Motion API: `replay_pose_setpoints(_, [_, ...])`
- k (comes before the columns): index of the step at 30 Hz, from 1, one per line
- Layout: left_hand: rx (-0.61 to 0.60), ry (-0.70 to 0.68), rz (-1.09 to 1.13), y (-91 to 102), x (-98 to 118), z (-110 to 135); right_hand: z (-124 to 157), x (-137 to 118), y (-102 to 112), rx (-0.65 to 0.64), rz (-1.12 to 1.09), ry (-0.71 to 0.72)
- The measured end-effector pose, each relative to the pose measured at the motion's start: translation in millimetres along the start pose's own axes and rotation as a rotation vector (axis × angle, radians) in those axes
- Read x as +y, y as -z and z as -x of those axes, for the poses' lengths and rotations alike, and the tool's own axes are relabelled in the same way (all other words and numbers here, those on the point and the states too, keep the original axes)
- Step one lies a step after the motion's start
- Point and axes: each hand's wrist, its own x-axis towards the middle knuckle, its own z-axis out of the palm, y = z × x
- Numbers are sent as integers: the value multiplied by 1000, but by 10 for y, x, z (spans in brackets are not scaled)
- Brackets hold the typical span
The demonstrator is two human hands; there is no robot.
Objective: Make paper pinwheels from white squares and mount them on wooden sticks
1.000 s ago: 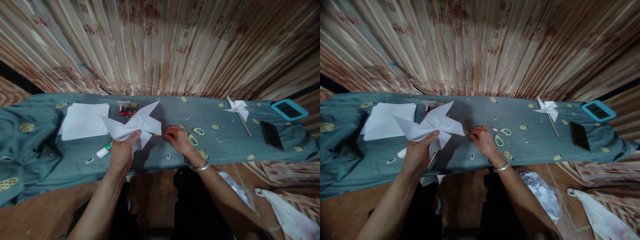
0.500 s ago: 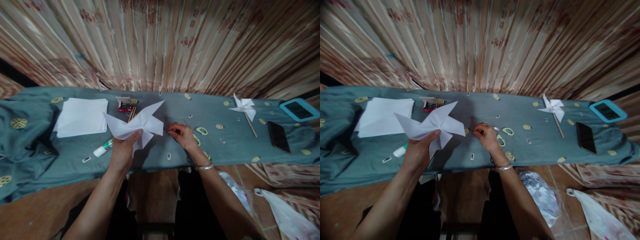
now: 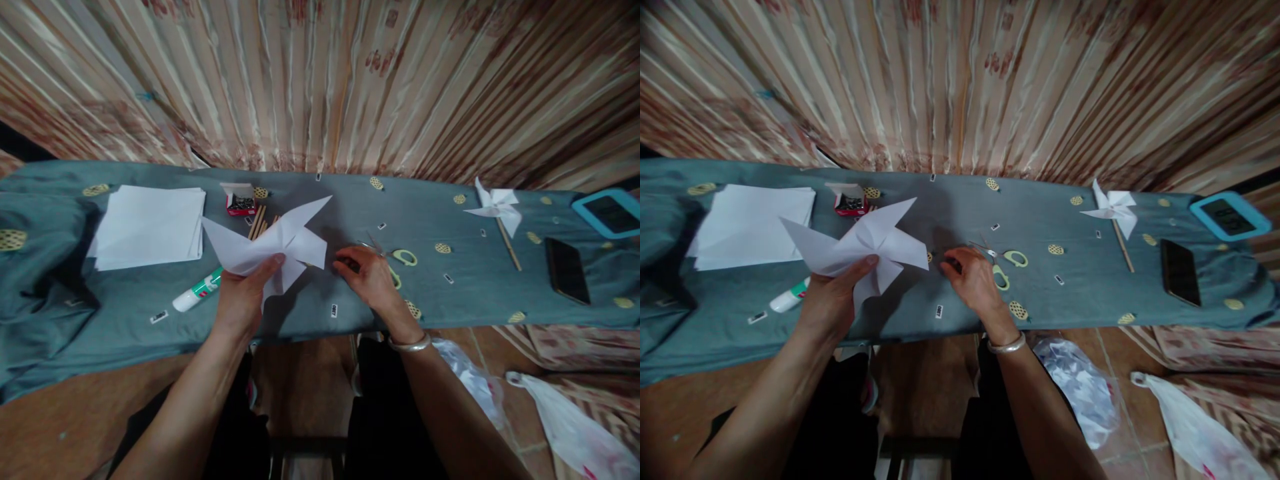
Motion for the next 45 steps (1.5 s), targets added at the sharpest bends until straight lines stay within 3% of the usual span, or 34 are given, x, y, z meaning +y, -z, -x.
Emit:
replay_pose_setpoints(6, [-36,10,30,-16,-62,18,73,-48,3,-32,204,149])
replay_pose_setpoints(11, [-98,0,29,-13,-129,35,111,-55,-31,14,196,167])
replay_pose_setpoints(14, [-84,10,36,-22,-142,45,112,-1,-23,52,100,66])
replay_pose_setpoints(17, [-80,12,61,-34,-148,59,99,29,78,170,-122,-86])
replay_pose_setpoints(21, [-99,15,50,-52,-161,95,156,-190,307,313,-454,-45])
replay_pose_setpoints(24, [-124,15,25,-84,-152,148,278,-497,391,205,-447,24])
replay_pose_setpoints(28, [-168,-20,-11,-151,-124,229,394,-734,325,117,-283,59])
replay_pose_setpoints(35, [-215,-62,-41,-211,-172,270,346,-688,265,147,-198,58])
replay_pose_setpoints(45, [-232,-189,-114,-194,-174,266,341,-640,255,121,-315,54])
